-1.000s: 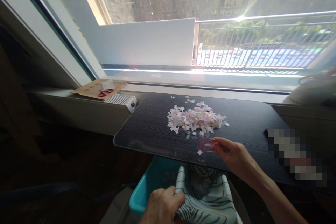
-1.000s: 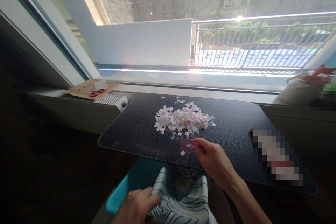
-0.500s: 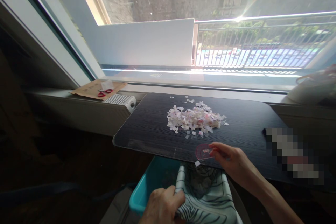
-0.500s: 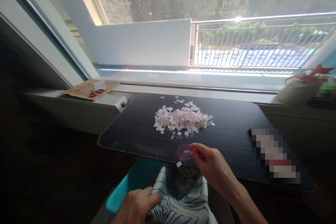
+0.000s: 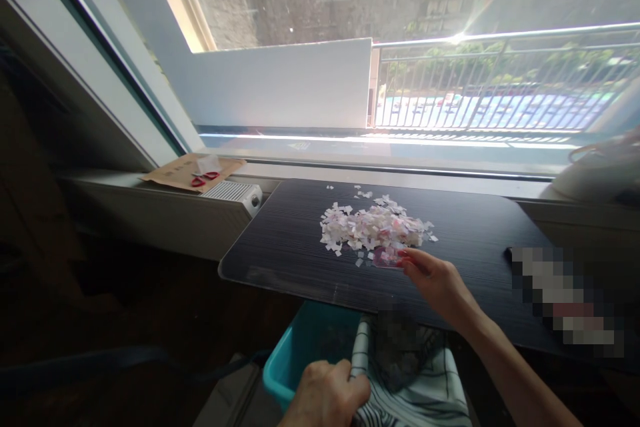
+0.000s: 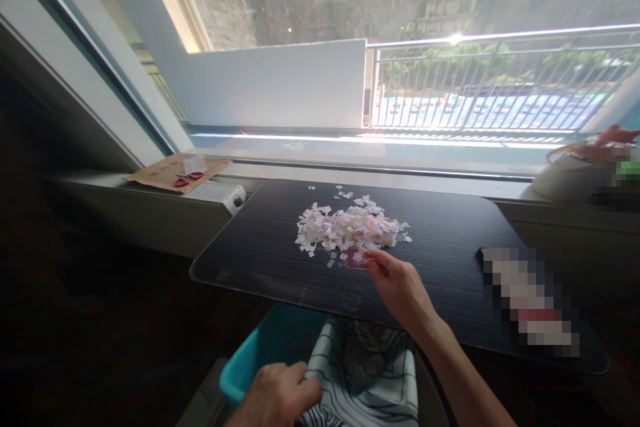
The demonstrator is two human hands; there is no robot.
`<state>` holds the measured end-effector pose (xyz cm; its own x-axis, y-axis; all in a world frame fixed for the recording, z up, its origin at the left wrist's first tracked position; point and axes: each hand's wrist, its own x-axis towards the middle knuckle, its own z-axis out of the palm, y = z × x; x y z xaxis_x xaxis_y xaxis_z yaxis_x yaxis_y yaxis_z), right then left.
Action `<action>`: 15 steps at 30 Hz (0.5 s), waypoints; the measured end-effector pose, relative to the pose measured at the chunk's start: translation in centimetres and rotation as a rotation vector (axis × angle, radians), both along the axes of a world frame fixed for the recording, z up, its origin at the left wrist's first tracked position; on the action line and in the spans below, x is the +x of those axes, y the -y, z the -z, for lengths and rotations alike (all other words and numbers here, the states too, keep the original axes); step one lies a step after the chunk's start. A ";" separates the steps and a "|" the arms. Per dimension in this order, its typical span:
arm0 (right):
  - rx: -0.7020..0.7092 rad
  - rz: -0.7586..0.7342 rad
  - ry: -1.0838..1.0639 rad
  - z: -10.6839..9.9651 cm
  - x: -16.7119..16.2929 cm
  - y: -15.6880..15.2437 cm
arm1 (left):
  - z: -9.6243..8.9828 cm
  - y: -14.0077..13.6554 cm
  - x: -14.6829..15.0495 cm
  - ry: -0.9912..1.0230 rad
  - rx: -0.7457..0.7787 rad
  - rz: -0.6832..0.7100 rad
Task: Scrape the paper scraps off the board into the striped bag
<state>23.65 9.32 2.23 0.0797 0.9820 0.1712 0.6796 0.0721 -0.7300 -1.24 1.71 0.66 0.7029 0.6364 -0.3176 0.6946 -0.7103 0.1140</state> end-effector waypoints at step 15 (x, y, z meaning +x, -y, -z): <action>-0.028 -0.180 -0.100 0.2 -2.8 -1.5 | 0.4 -0.2 2.3 0.045 0.134 0.284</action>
